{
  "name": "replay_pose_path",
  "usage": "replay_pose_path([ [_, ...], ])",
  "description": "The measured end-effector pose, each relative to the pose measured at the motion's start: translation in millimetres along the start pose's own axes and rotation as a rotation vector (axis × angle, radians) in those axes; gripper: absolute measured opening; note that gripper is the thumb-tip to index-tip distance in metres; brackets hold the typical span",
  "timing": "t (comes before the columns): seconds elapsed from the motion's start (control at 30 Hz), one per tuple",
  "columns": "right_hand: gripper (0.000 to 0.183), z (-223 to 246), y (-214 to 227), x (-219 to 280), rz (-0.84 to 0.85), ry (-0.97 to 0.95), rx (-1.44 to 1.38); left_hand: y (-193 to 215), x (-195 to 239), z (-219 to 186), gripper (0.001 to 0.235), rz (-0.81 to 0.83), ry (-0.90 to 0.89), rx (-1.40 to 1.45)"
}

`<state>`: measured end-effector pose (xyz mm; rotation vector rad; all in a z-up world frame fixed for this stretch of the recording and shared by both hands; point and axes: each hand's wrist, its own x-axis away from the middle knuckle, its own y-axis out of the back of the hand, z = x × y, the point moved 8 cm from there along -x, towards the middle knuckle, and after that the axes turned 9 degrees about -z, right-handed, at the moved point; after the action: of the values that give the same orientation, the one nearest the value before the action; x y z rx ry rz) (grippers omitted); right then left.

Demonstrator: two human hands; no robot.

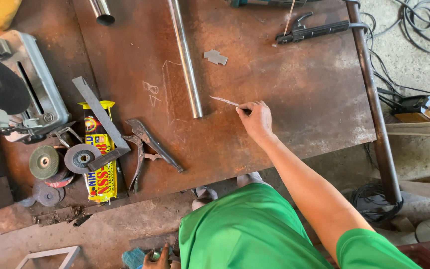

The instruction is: Drawing a technical diagram with chalk and measuring it with a tape measure on a metal workbench.

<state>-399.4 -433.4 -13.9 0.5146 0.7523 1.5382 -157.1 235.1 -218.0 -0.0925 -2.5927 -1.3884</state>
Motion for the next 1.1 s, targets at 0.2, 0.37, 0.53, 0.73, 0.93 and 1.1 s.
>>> replay_pose_path([
  [0.2,0.003,1.5,-11.6,-13.6,-0.052,0.06,0.056,11.6,8.1,-7.3,0.058,-0.017,-0.02,-0.106],
  [0.37,0.004,-9.3,-15.2,2.1,-0.035,0.113,0.102,21.8,14.8,-20.2,0.059,0.029,0.003,-0.186],
  [0.53,0.007,-13.8,5.3,44.0,0.005,0.095,0.129,21.3,21.7,-40.2,0.056,-0.004,0.109,-0.057],
  [0.73,0.005,-9.4,13.5,32.9,0.029,0.029,0.034,9.8,17.5,-50.3,0.068,0.042,0.089,-0.284],
  [0.93,0.012,-4.4,-5.9,-9.1,0.012,-0.014,0.042,28.6,23.5,-84.4,0.065,0.125,0.146,-0.362],
  [1.1,0.008,-11.6,-17.8,-7.1,0.01,0.038,0.081,40.4,20.5,-83.6,0.073,0.078,0.106,-0.486],
])
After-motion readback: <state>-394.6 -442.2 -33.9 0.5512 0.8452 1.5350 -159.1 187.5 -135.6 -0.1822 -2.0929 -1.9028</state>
